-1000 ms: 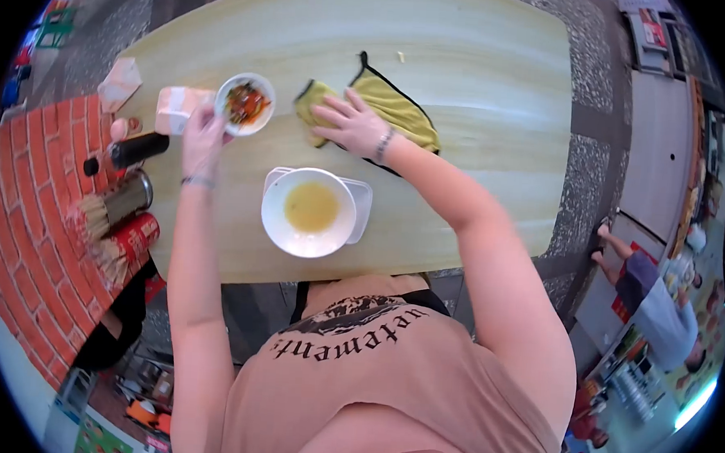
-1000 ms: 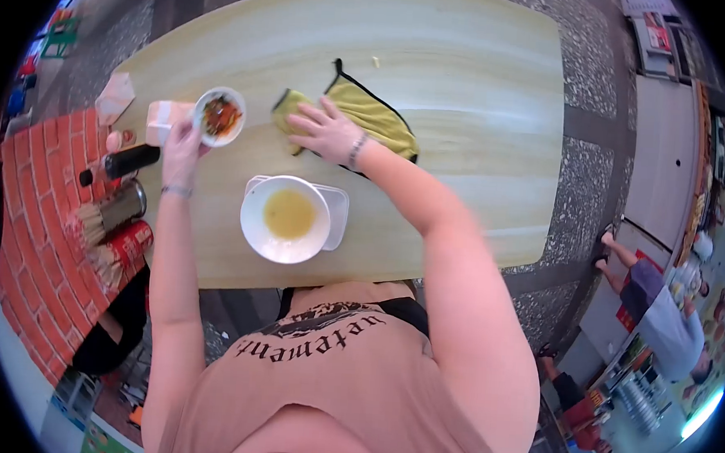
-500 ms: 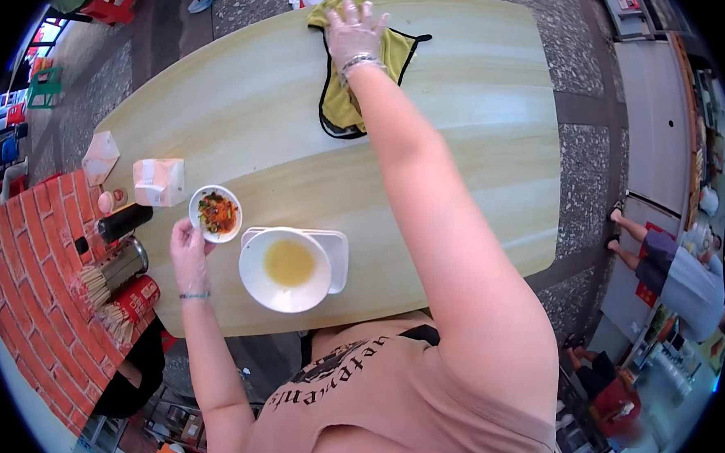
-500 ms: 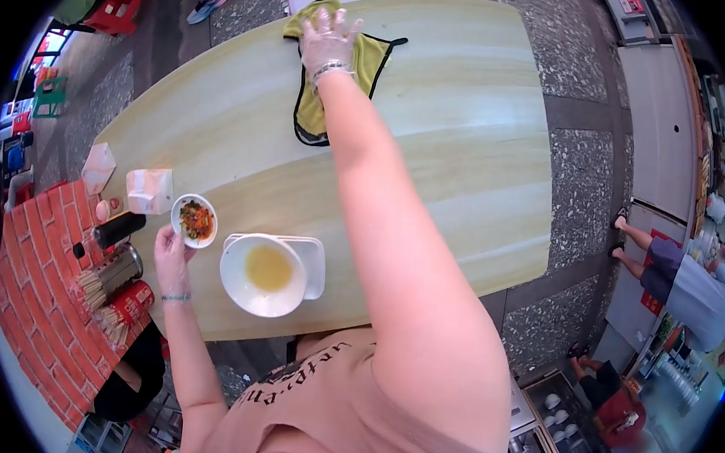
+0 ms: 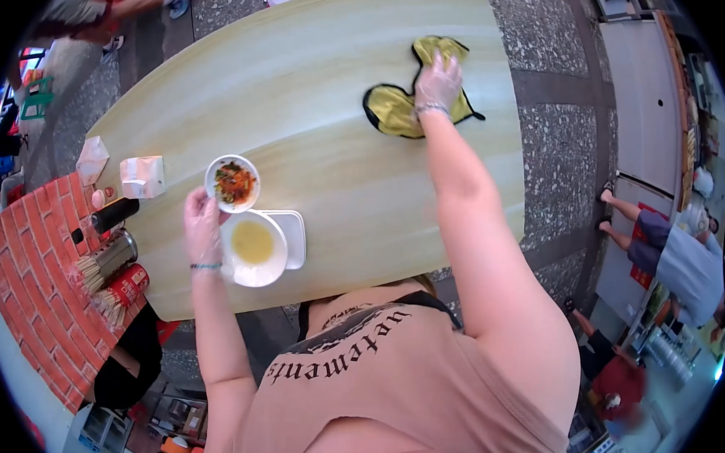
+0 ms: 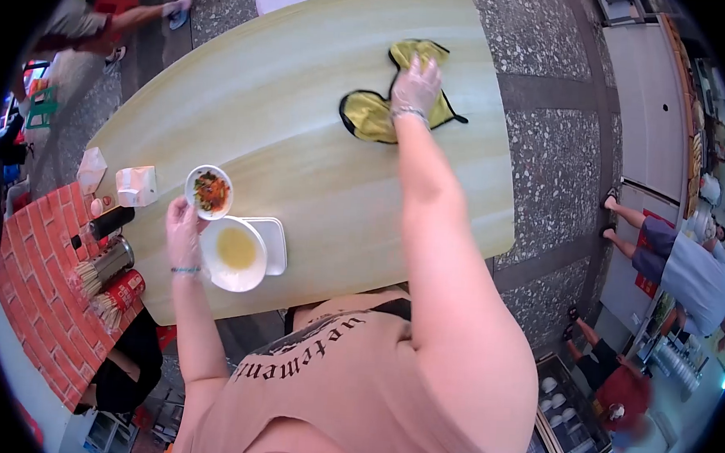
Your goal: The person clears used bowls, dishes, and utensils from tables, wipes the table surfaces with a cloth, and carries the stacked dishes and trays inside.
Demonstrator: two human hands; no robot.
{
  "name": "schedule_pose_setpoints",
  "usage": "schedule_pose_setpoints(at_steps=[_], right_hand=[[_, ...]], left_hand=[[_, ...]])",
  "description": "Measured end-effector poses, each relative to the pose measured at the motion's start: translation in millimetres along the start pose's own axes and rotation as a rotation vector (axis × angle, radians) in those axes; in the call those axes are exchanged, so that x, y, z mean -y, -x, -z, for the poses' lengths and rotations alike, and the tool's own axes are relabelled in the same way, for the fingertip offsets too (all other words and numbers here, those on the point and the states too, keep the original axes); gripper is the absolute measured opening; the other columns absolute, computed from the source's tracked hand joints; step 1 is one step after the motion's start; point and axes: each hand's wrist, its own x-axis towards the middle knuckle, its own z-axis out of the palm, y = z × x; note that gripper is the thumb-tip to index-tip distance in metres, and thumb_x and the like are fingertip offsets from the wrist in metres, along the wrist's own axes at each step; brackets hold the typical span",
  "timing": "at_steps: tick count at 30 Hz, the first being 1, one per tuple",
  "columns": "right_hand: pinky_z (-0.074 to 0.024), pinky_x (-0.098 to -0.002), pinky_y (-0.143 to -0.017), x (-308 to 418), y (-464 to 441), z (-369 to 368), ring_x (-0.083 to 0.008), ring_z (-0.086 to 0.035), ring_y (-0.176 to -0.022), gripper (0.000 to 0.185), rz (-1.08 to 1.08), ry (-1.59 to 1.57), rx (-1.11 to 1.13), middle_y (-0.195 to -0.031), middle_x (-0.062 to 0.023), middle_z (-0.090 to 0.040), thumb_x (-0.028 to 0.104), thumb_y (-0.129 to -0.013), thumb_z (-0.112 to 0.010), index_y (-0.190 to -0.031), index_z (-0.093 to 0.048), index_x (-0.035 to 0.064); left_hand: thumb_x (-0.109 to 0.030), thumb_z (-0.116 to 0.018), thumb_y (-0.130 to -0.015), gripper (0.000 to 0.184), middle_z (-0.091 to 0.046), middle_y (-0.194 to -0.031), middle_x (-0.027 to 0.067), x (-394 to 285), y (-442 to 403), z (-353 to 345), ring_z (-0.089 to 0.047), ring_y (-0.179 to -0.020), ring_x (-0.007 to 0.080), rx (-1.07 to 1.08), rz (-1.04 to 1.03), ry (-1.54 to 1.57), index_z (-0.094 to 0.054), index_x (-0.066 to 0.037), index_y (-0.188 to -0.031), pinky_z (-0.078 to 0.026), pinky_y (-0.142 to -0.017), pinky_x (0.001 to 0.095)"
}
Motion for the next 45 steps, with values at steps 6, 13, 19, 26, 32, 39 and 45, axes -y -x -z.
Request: schedule_pose_setpoints(at_steps=[6, 13, 19, 26, 32, 39, 45], right_hand=[[-0.041, -0.0421, -0.088, -26.0, 47.6, 71.4, -0.0337, -0.049, -0.103, 0.032, 0.269, -0.359, -0.031, -0.116, -0.0173, -0.053, 0.005, -0.08, -0.051, -0.111, -0.058, 0.0061], [-0.0277, -0.0571, -0.099, 5.4, 111.8, 95.5, -0.0354, -0.035, -0.122, 0.041, 0.681, -0.162, 0.327, -0.136, -0.0106, -0.037, 0.028, -0.08, -0.058, -0.12, -0.055, 0.0208], [-0.0442, -0.0344, -0.09, -29.1, 53.5, 101.8, -0.0301, -0.053, -0.105, 0.046, 0.55, -0.558, 0.443, -0.115, -0.0144, -0.055, 0.007, -0.074, -0.057, -0.119, -0.054, 0.0155], [-0.0431, -0.0347, -0.092, -141.9, -62.2, 105.3, -0.0271, -0.055, -0.105, 0.043, 0.119, -0.975, 0.614, -0.112, -0.0178, -0.057, 0.013, -0.079, -0.057, -0.12, -0.05, 0.0023], [-0.0218, -0.043, -0.108, -134.4, -8.6, 73.8, -0.0394, -0.028, -0.128, 0.074, 0.504, -0.256, 0.339, -0.139, -0.0237, -0.03, 0.036, -0.075, -0.065, -0.131, -0.038, -0.003], [-0.0286, -0.0437, -0.105, -53.1, 102.5, 93.4, -0.0377, -0.036, -0.123, 0.057, 0.897, -0.397, 0.588, -0.136, -0.0174, -0.037, 0.019, -0.074, -0.06, -0.128, -0.044, 0.0088], [-0.0318, -0.0429, -0.104, -7.3, 213.7, 115.1, -0.0372, -0.038, -0.122, 0.056, 1.107, -0.443, 0.731, -0.135, -0.0129, -0.04, 0.017, -0.073, -0.062, -0.127, -0.047, 0.0103]], left_hand=[[-0.006, -0.047, -0.091, 0.013, -0.057, -0.094, 0.0032, -3.6, 16.0, -41.0, -0.058, -0.08, 0.0095, 0.145, 0.042, 0.047, -0.05, -0.005, -0.104, -0.053, -0.069, 0.0242], [-0.007, -0.047, -0.091, 0.013, -0.056, -0.094, 0.0033, 7.2, 20.5, -78.0, -0.058, -0.08, 0.0095, 0.198, 0.049, -0.003, -0.05, -0.004, -0.103, -0.053, -0.068, 0.0244], [-0.01, -0.049, -0.091, 0.013, -0.055, -0.094, 0.0029, 8.7, 36.7, -109.4, -0.057, -0.081, 0.0088, 0.233, 0.042, -0.012, -0.05, -0.004, -0.103, -0.052, -0.067, 0.0235], [-0.011, -0.05, -0.091, 0.013, -0.057, -0.093, 0.0025, 40.6, 87.0, -142.5, -0.058, -0.081, 0.0089, 0.122, 0.093, 0.075, -0.051, -0.005, -0.103, -0.053, -0.068, 0.0245], [-0.011, -0.051, -0.091, 0.013, -0.057, -0.094, 0.0033, 91.0, 142.1, -150.8, -0.058, -0.083, 0.0105, -0.003, 0.201, 0.183, -0.05, -0.004, -0.102, -0.054, -0.07, 0.0274], [-0.01, -0.051, -0.091, 0.011, -0.057, -0.092, 0.0024, 121.8, 202.5, -122.6, -0.057, -0.079, 0.0095, -0.151, 0.25, 0.274, -0.05, -0.004, -0.101, -0.053, -0.07, 0.0262], [-0.01, -0.052, -0.09, 0.011, -0.057, -0.087, 0.0018, 159.2, 254.2, -72.1, -0.057, -0.073, 0.0078, -0.261, 0.259, 0.255, -0.052, -0.005, -0.099, -0.049, -0.063, 0.0222]])
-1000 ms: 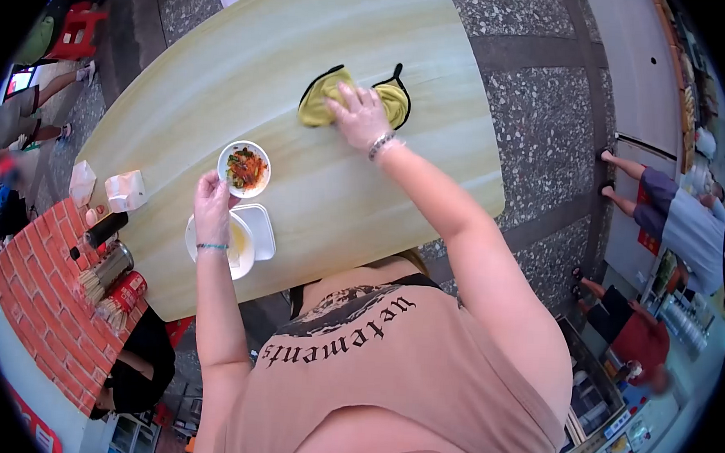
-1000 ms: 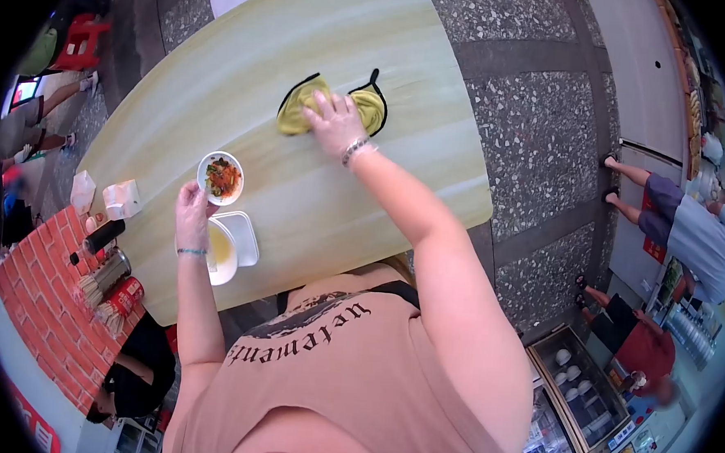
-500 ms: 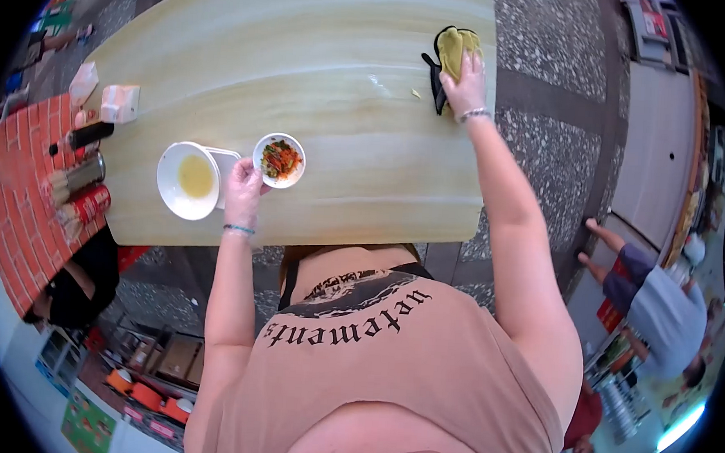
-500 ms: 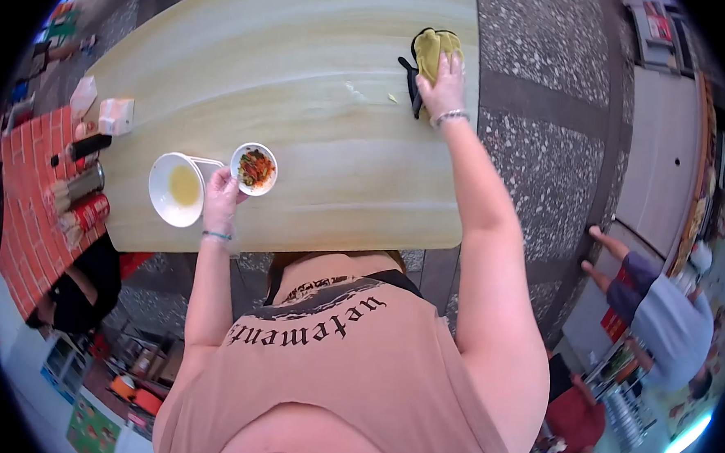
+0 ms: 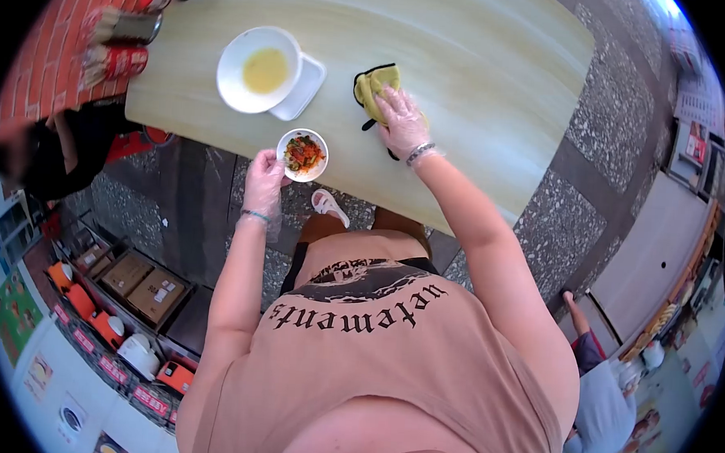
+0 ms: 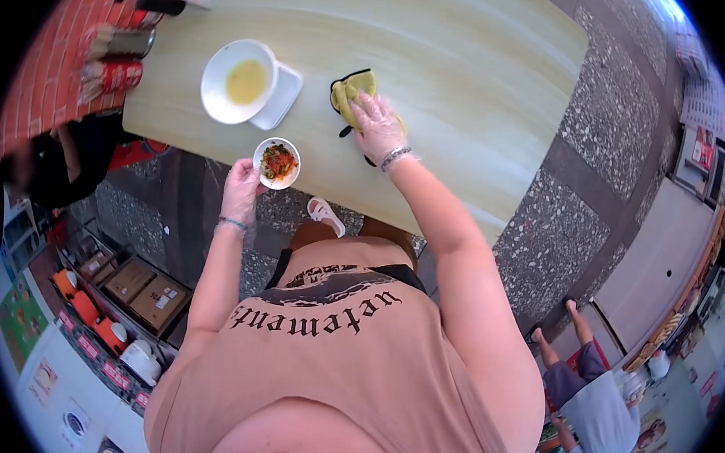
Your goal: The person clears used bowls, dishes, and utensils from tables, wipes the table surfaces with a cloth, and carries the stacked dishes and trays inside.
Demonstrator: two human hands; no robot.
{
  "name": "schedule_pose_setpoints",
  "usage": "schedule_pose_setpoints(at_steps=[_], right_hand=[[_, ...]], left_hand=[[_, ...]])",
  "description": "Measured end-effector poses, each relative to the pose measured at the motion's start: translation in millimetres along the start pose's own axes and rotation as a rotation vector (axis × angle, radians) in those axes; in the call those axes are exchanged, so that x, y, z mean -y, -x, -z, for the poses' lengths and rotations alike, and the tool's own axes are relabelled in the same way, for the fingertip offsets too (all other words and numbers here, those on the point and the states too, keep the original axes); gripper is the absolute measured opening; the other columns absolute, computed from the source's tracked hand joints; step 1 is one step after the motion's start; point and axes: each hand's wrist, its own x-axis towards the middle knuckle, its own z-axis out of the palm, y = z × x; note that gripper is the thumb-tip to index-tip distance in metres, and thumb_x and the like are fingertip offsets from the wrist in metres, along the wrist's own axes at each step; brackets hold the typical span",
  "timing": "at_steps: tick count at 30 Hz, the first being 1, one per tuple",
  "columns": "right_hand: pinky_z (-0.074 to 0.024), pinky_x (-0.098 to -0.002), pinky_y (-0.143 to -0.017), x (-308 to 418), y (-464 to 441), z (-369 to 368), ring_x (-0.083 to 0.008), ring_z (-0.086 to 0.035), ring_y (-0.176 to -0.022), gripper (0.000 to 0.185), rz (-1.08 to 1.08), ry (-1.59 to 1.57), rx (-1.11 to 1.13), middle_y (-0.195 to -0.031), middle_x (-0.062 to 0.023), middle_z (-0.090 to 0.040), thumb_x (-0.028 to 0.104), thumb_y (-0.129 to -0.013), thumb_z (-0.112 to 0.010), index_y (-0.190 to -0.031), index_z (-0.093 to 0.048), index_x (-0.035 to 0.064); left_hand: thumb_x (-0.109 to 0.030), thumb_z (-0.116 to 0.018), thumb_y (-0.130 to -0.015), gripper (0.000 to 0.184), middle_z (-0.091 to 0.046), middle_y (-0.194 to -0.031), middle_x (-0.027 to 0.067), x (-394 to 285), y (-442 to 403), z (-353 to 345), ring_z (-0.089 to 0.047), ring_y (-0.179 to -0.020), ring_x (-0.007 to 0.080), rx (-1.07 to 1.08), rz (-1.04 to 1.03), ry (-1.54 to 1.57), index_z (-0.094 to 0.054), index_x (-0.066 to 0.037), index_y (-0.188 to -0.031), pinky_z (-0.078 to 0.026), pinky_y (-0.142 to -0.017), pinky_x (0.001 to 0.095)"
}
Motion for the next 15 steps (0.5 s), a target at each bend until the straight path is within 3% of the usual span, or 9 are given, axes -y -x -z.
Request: schedule_pose_setpoints(at_steps=[7, 11, 14, 15], right_hand=[[-0.0411, -0.042, -0.092, 135.7, 26.9, -79.2, -0.0324, -0.047, -0.108, 0.049, 0.105, 0.007, -0.053, -0.122, -0.012, -0.048, 0.008, -0.065, -0.061, -0.114, -0.056, 0.0138], [-0.0432, -0.0417, -0.088, 223.1, 5.3, -133.4, -0.0323, -0.049, -0.104, 0.044, 0.031, 0.001, -0.015, -0.12, -0.0142, -0.049, 0.007, -0.066, -0.061, -0.109, -0.058, 0.0144], [-0.0443, -0.0417, -0.087, 280.4, -31.9, -179.7, -0.0342, -0.051, -0.102, 0.042, 0.014, -0.065, -0.001, -0.115, -0.0176, -0.052, 0.006, -0.069, -0.06, -0.11, -0.058, 0.0117], [-0.0454, -0.0402, -0.086, 295.0, -52.5, -196.8, -0.0329, -0.053, -0.099, 0.039, -0.113, -0.242, -0.096, -0.112, -0.0179, -0.054, 0.007, -0.072, -0.06, -0.11, -0.057, 0.0091]], left_hand=[[-0.008, -0.051, -0.088, 0.012, -0.057, -0.085, 0.0021, 56.0, 35.6, 110.1, -0.056, -0.073, 0.0079, -0.063, -0.013, 0.024, -0.053, -0.003, -0.099, -0.049, -0.062, 0.0223], [-0.008, -0.051, -0.088, 0.012, -0.056, -0.083, 0.0017, 90.3, 60.2, 180.2, -0.056, -0.07, 0.0079, -0.088, -0.061, 0.117, -0.053, -0.002, -0.098, -0.05, -0.062, 0.023], [-0.008, -0.052, -0.087, 0.009, -0.056, -0.082, 0.0015, 112.5, 80.7, 229.3, -0.055, -0.068, 0.007, -0.182, 0.02, 0.118, -0.053, -0.003, -0.095, -0.049, -0.059, 0.0219], [-0.008, -0.052, -0.087, 0.009, -0.056, -0.082, 0.0015, 119.3, 85.3, 245.1, -0.055, -0.068, 0.007, -0.193, 0.019, 0.128, -0.053, -0.003, -0.095, -0.049, -0.059, 0.0219]])
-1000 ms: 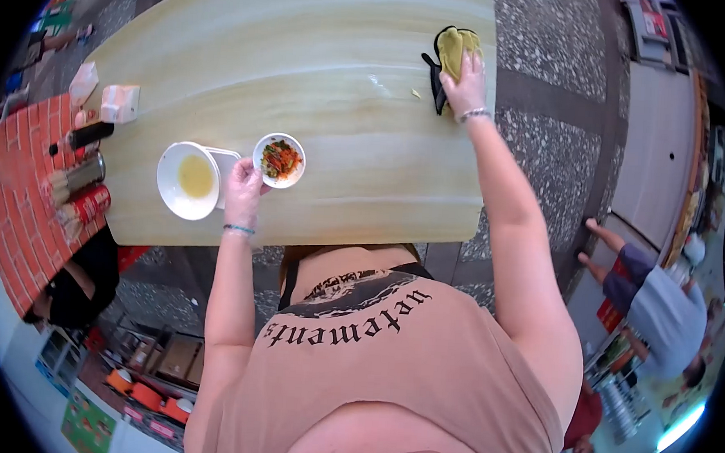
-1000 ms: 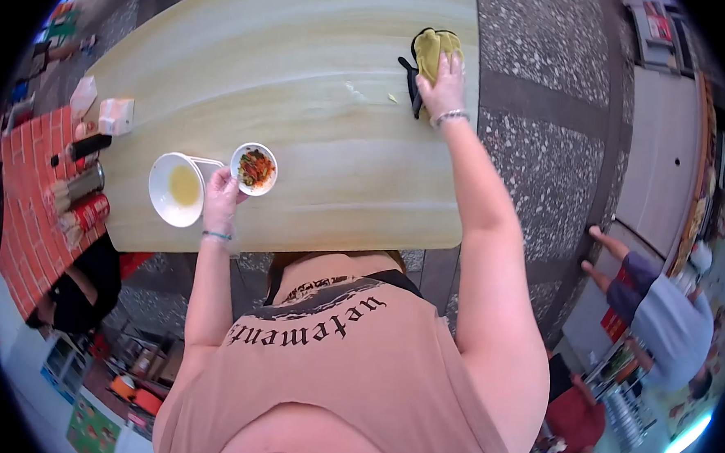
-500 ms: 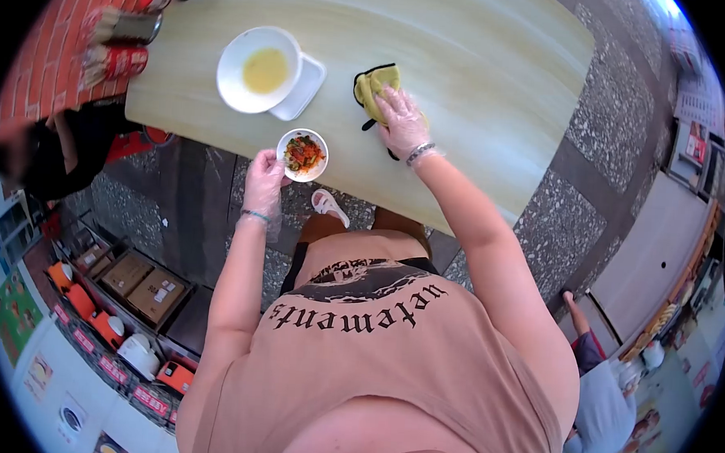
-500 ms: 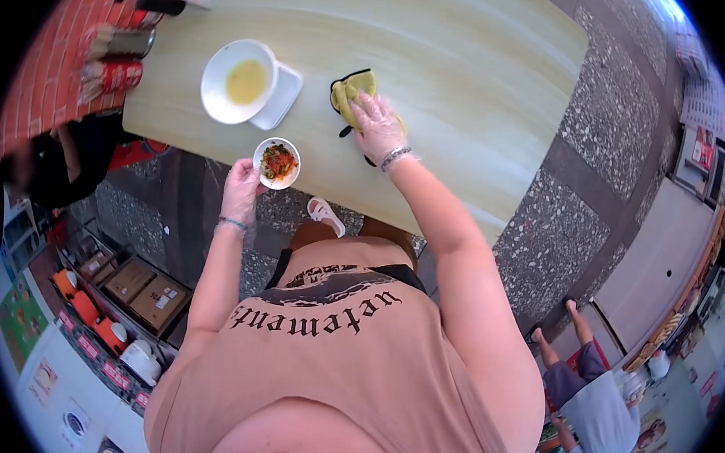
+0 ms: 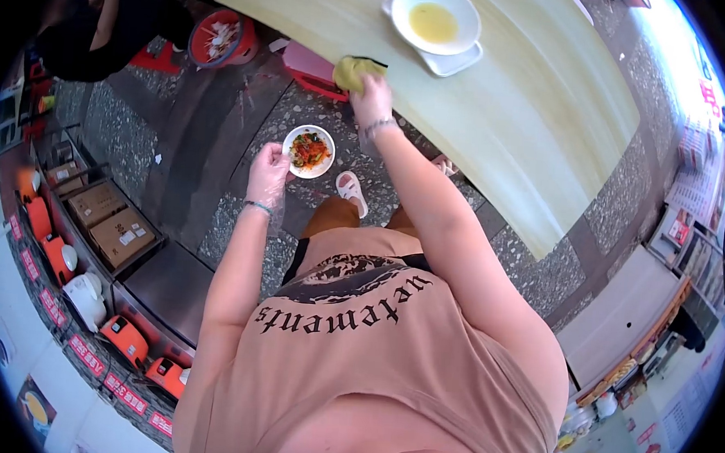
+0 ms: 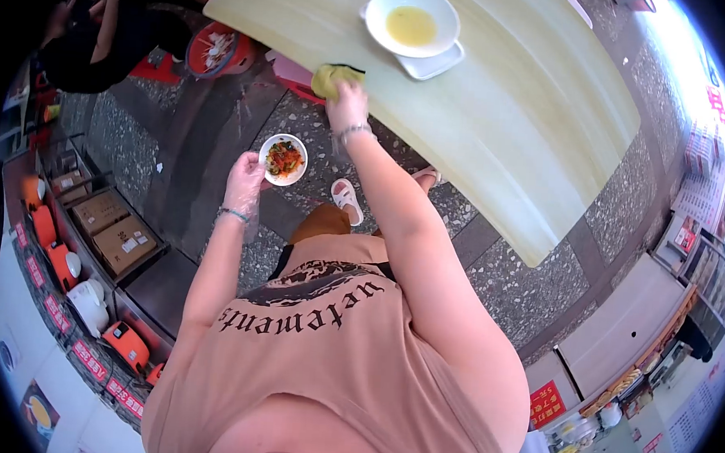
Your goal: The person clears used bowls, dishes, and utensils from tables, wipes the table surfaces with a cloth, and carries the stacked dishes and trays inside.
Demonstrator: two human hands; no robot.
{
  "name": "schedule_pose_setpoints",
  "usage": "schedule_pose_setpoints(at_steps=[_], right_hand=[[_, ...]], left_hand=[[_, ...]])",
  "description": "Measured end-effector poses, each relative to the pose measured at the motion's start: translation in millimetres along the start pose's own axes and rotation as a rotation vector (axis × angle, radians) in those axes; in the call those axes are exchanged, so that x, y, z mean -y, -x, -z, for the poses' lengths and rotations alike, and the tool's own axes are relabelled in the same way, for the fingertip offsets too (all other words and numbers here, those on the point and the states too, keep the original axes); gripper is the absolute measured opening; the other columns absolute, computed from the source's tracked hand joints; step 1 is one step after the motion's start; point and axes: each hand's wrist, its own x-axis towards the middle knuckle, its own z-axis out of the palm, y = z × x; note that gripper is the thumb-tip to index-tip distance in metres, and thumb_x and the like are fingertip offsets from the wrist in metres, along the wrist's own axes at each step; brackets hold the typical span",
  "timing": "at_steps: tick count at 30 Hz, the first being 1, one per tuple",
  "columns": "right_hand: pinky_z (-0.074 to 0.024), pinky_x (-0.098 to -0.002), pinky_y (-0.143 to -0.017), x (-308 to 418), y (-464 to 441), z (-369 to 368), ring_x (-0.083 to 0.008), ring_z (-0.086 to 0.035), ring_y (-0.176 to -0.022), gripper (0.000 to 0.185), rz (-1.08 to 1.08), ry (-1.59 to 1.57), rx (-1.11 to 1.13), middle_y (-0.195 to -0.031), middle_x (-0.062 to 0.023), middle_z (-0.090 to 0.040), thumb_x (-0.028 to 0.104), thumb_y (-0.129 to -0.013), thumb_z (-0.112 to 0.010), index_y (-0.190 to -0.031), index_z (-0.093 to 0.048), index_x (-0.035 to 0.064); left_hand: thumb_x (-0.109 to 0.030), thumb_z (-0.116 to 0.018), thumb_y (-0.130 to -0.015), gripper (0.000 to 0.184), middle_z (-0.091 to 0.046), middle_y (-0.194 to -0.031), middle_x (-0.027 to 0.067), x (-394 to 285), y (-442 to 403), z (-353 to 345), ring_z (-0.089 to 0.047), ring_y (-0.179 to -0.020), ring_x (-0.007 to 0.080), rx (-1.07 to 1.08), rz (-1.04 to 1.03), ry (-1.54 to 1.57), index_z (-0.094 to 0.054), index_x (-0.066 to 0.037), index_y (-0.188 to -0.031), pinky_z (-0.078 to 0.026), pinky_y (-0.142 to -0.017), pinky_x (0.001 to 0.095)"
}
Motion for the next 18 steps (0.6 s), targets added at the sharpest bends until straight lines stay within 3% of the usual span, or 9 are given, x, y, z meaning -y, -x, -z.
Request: schedule_pose_setpoints(at_steps=[1, 2, 6, 11, 12, 16, 17, 18], right_hand=[[-0.0465, -0.0386, -0.085, 9.1, -5.9, -12.2, -0.0316, -0.056, -0.096, 0.036, -0.126, -0.175, -0.097, -0.108, -0.0181, -0.056, 0.008, -0.075, -0.06, -0.111, -0.057, 0.0064], [-0.0479, -0.0339, -0.082, 32.2, -11.1, -2.4, -0.026, -0.06, -0.089, 0.036, -0.474, -0.741, 0.0, -0.105, -0.0149, -0.059, 0.01, -0.078, -0.061, -0.113, -0.054, 0.0017], [-0.0509, -0.0352, -0.078, 50.8, -12.5, 50.5, -0.0218, -0.06, -0.09, 0.047, -0.641, -1.42, 0.04, -0.106, -0.011, -0.059, 0.008, -0.08, -0.061, -0.123, -0.045, 0.0029], [-0.0509, -0.0399, -0.083, -2.2, 9.5, 129.7, -0.0236, -0.061, -0.094, 0.037, -0.598, -1.55, -0.026, -0.108, -0.0092, -0.059, 0.008, -0.085, -0.055, -0.121, -0.047, 0.0047], [-0.0496, -0.0424, -0.087, -17.8, 13.5, 146.4, -0.0269, -0.06, -0.098, 0.037, -0.622, -1.511, -0.07, -0.112, -0.013, -0.057, 0.009, -0.087, -0.051, -0.124, -0.045, 0.0036], [-0.0507, -0.0428, -0.085, -91.2, 25.0, 195.1, -0.0283, -0.06, -0.097, 0.035, -0.608, -1.414, -0.228, -0.112, -0.0152, -0.057, 0.01, -0.088, -0.049, -0.122, -0.044, 0.0026], [-0.0508, -0.0393, -0.083, -101.0, 26.1, 208.3, -0.0231, -0.058, -0.095, 0.039, -0.634, -1.405, -0.254, -0.108, -0.0099, -0.056, 0.01, -0.085, -0.056, -0.122, -0.044, 0.0044], [-0.0508, -0.0393, -0.083, -110.7, 25.3, 218.4, -0.0231, -0.058, -0.095, 0.039, -0.632, -1.405, -0.25, -0.108, -0.0099, -0.056, 0.01, -0.085, -0.056, -0.122, -0.044, 0.0044]], left_hand=[[-0.008, -0.052, -0.087, 0.009, -0.055, -0.081, 0.0013, 4.8, 2.3, 13.5, -0.054, -0.066, 0.0068, -0.004, -0.011, 0.009, -0.053, -0.003, -0.094, -0.049, -0.057, 0.0217], [-0.008, -0.053, -0.087, 0.008, -0.055, -0.079, 0.0011, 7.9, 5.4, 27.8, -0.053, -0.065, 0.0065, -0.007, -0.022, 0.015, -0.053, -0.003, -0.094, -0.048, -0.056, 0.0215], [-0.008, -0.053, -0.086, 0.008, -0.055, -0.075, 0.001, -1.2, 5.5, 57.8, -0.053, -0.062, 0.0063, -0.073, -0.017, -0.044, -0.053, -0.003, -0.092, -0.047, -0.055, 0.021], [-0.006, -0.053, -0.083, 0.01, -0.057, -0.077, 0.0028, -28.7, -26.9, 42.9, -0.056, -0.065, 0.0087, -0.021, -0.079, -0.064, -0.053, -0.002, -0.092, -0.049, -0.056, 0.0227], [-0.006, -0.054, -0.082, 0.011, -0.057, -0.078, 0.0032, -37.8, -35.8, 32.4, -0.057, -0.065, 0.0096, -0.001, -0.112, -0.095, -0.054, -0.002, -0.092, -0.049, -0.056, 0.0234], [-0.009, -0.055, -0.079, 0.017, -0.057, -0.079, 0.0045, -81.1, -81.9, -38.5, -0.057, -0.067, 0.0109, 0.15, -0.22, -0.039, -0.054, -0.001, -0.093, -0.05, -0.058, 0.0255], [-0.009, -0.055, -0.079, 0.016, -0.057, -0.078, 0.0044, -91.8, -94.7, -62.6, -0.056, -0.066, 0.0109, 0.156, -0.239, -0.015, -0.054, -0.001, -0.093, -0.049, -0.057, 0.0256], [-0.009, -0.055, -0.078, 0.016, -0.056, -0.077, 0.0042, -102.4, -107.4, -87.5, -0.055, -0.065, 0.0109, 0.162, -0.256, 0.009, -0.054, -0.001, -0.092, -0.048, -0.056, 0.0256]])
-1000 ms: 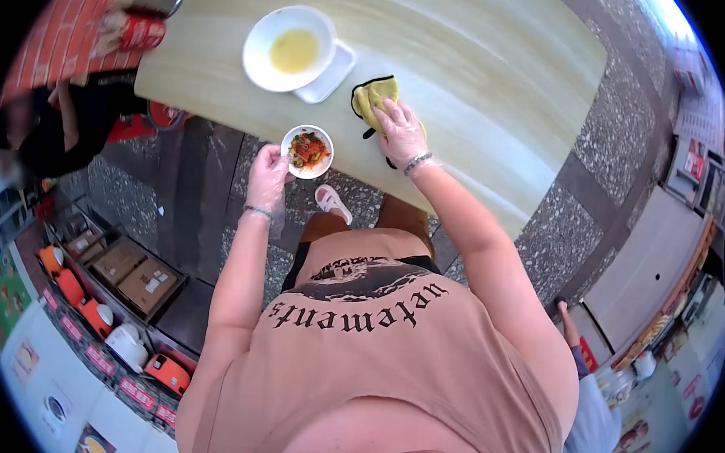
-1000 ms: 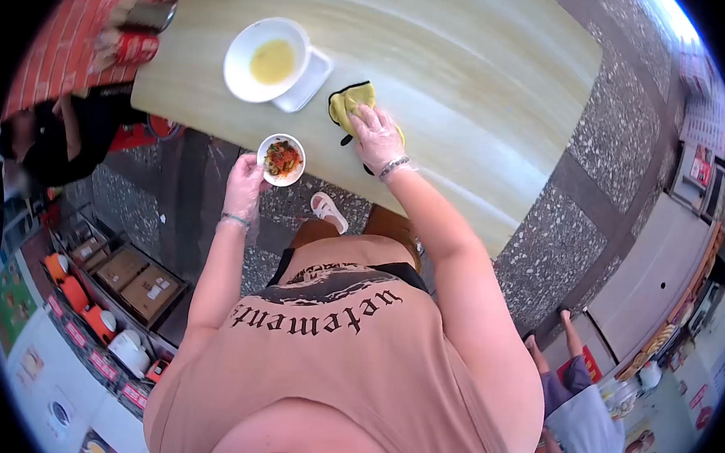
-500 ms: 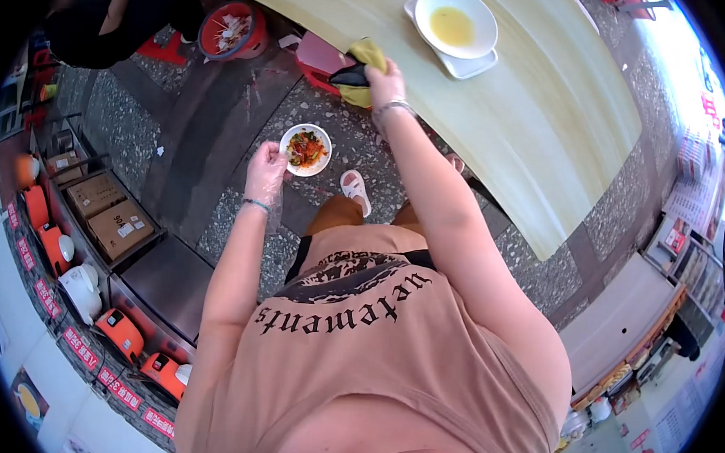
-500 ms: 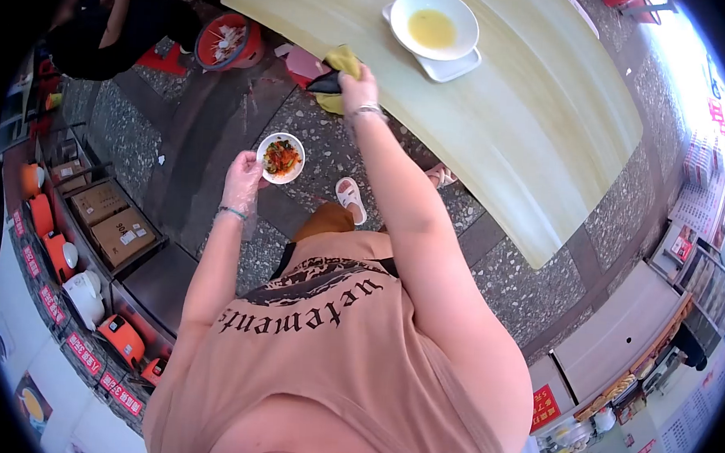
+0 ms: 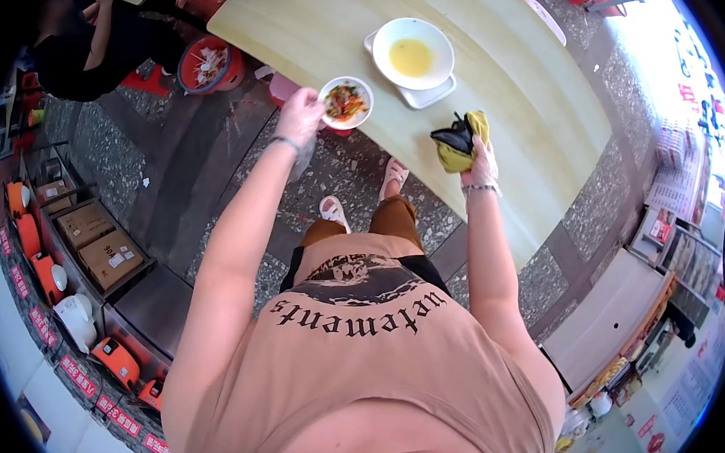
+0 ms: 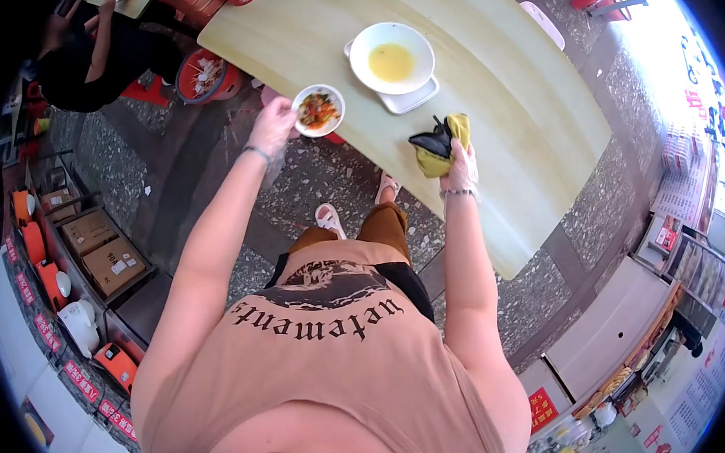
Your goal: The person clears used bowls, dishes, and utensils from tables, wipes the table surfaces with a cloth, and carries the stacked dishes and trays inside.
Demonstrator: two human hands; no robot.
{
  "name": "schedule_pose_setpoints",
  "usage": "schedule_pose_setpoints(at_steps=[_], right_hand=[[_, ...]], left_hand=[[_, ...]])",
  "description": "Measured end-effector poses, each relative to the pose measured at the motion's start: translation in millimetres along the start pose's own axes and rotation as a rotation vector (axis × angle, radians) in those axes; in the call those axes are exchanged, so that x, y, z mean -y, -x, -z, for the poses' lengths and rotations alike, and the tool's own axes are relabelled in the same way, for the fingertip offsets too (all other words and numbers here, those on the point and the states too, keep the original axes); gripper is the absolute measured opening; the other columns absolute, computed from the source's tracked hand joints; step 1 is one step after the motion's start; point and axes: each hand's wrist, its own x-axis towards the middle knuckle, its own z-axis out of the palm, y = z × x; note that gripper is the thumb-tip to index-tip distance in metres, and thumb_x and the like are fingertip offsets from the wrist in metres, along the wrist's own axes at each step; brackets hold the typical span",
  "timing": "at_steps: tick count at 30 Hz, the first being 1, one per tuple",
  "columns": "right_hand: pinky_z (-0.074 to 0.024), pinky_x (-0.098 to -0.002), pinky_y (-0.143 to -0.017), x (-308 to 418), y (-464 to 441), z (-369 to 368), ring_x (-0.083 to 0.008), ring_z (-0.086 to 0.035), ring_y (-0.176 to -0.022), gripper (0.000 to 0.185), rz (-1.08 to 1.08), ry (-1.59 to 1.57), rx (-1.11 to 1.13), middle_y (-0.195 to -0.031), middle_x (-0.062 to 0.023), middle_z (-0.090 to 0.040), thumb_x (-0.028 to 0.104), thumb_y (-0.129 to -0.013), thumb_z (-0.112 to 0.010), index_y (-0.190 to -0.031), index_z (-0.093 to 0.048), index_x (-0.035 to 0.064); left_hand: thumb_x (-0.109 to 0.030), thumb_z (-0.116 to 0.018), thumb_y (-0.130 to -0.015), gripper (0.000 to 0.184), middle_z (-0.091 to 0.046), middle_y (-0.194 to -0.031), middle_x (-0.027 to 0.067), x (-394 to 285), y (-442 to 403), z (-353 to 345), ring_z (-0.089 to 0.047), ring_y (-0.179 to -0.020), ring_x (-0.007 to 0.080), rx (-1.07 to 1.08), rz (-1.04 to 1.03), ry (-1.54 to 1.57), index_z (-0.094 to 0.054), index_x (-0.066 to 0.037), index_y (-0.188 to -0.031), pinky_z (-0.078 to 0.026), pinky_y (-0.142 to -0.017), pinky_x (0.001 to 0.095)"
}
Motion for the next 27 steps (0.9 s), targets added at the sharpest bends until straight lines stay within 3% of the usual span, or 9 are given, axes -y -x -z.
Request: schedule_pose_setpoints(at_steps=[4, 9, 12, 15, 19, 20, 22, 25, 27], right_hand=[[-0.0507, -0.0381, -0.082, 27.4, -17.4, 29.3, -0.0221, -0.058, -0.094, 0.042, 0.005, 0.084, -0.129, -0.108, -0.0093, -0.056, 0.011, -0.084, -0.057, -0.123, -0.043, 0.0045], [-0.0499, -0.0366, -0.082, 56.7, -53.3, 47.6, -0.0211, -0.058, -0.094, 0.042, -0.011, 0.144, -0.134, -0.106, -0.0083, -0.056, 0.012, -0.084, -0.058, -0.123, -0.043, 0.0046], [-0.049, -0.0334, -0.077, 70.5, -92.9, 48.6, -0.0184, -0.057, -0.092, 0.043, 0.009, 0.21, -0.113, -0.105, -0.0077, -0.057, 0.014, -0.083, -0.059, -0.123, -0.045, 0.0039], [-0.0429, -0.0278, -0.069, 94.7, -141.4, 25.1, -0.0122, -0.051, -0.081, 0.044, 0.244, 0.691, -0.104, -0.096, -0.0053, -0.057, 0.021, -0.082, -0.06, -0.119, -0.049, 0.0013], [-0.0372, -0.037, -0.097, 97.9, -257.8, -12.2, -0.0313, -0.045, -0.115, 0.05, 0.712, 1.228, -0.197, -0.125, -0.0201, -0.047, 0.02, -0.081, -0.06, -0.124, -0.046, -0.0007], [-0.0285, -0.0395, -0.105, 93.7, -281.6, -27.2, -0.0346, -0.033, -0.127, 0.052, 0.574, 1.27, -0.209, -0.134, -0.0235, -0.038, 0.024, -0.082, -0.058, -0.126, -0.045, 0.0003], [-0.0237, -0.0407, -0.108, 72.4, -322.8, -53.6, -0.0363, -0.028, -0.13, 0.054, 0.565, 1.621, -0.168, -0.138, -0.0241, -0.032, 0.03, -0.083, -0.055, -0.128, -0.044, 0.002], [-0.0254, -0.0412, -0.108, 60.5, -329.0, -108.7, -0.0376, -0.03, -0.128, 0.05, 0.604, 1.683, 0.05, -0.14, -0.0208, -0.031, 0.026, -0.082, -0.055, -0.127, -0.046, 0.0063], [-0.027, -0.0408, -0.107, 47.5, -327.1, -142.5, -0.0365, -0.031, -0.127, 0.047, 0.824, 1.853, 0.681, -0.14, -0.0168, -0.032, 0.023, -0.081, -0.055, -0.126, -0.048, 0.0109]], left_hand=[[-0.01, -0.058, -0.079, 0.009, -0.052, -0.066, 0.0007, -14.5, -69.2, -75.8, -0.048, -0.056, 0.0086, -0.038, 0.079, -0.031, -0.053, -0.003, -0.081, -0.041, -0.05, 0.0256], [-0.017, -0.061, -0.074, 0.017, -0.059, -0.071, 0.0115, -25.9, -119.7, -115.1, -0.059, -0.064, 0.023, -0.121, 0.037, -0.457, -0.055, -0.003, -0.082, -0.048, -0.062, 0.0346], [-0.017, -0.065, -0.074, 0.019, -0.056, -0.066, 0.0047, -23.6, -131.3, -126.1, -0.055, -0.056, 0.0142, -0.166, -0.012, -0.584, -0.053, -0.003, -0.079, -0.047, -0.056, 0.0316], [-0.018, -0.062, -0.081, 0.017, -0.056, -0.065, 0.0037, -2.3, -135.1, -124.1, -0.054, -0.054, 0.0117, -0.228, -0.07, -0.546, -0.053, -0.004, -0.082, -0.045, -0.051, 0.0281], [-0.018, -0.052, -0.089, 0.014, -0.057, -0.079, 0.0041, -8.8, -92.3, -127.0, -0.054, -0.059, 0.0103, -0.366, 0.068, -0.01, -0.05, -0.004, -0.091, -0.046, -0.05, 0.0263], [-0.016, -0.051, -0.089, 0.015, -0.056, -0.085, 0.0053, -3.0, -80.2, -129.3, -0.055, -0.065, 0.0115, -0.349, 0.148, -0.065, -0.049, -0.004, -0.096, -0.048, -0.055, 0.0277], [-0.013, -0.048, -0.089, 0.025, -0.055, -0.099, 0.0091, 13.7, -51.5, -142.1, -0.057, -0.085, 0.0158, -0.298, 0.286, -0.023, -0.045, -0.003, -0.112, -0.051, -0.072, 0.0312], [-0.026, -0.053, -0.09, 0.04, -0.053, -0.111, 0.0123, 54.9, -38.0, -157.3, -0.056, -0.093, 0.018, -0.022, 0.36, -0.125, -0.041, -0.002, -0.12, -0.048, -0.083, 0.0338], [-0.029, -0.055, -0.089, 0.043, -0.055, -0.111, 0.0105, 40.2, -41.4, -184.5, -0.057, -0.094, 0.0171, -0.094, 0.294, -0.043, -0.042, -0.004, -0.122, -0.047, -0.086, 0.0341]])
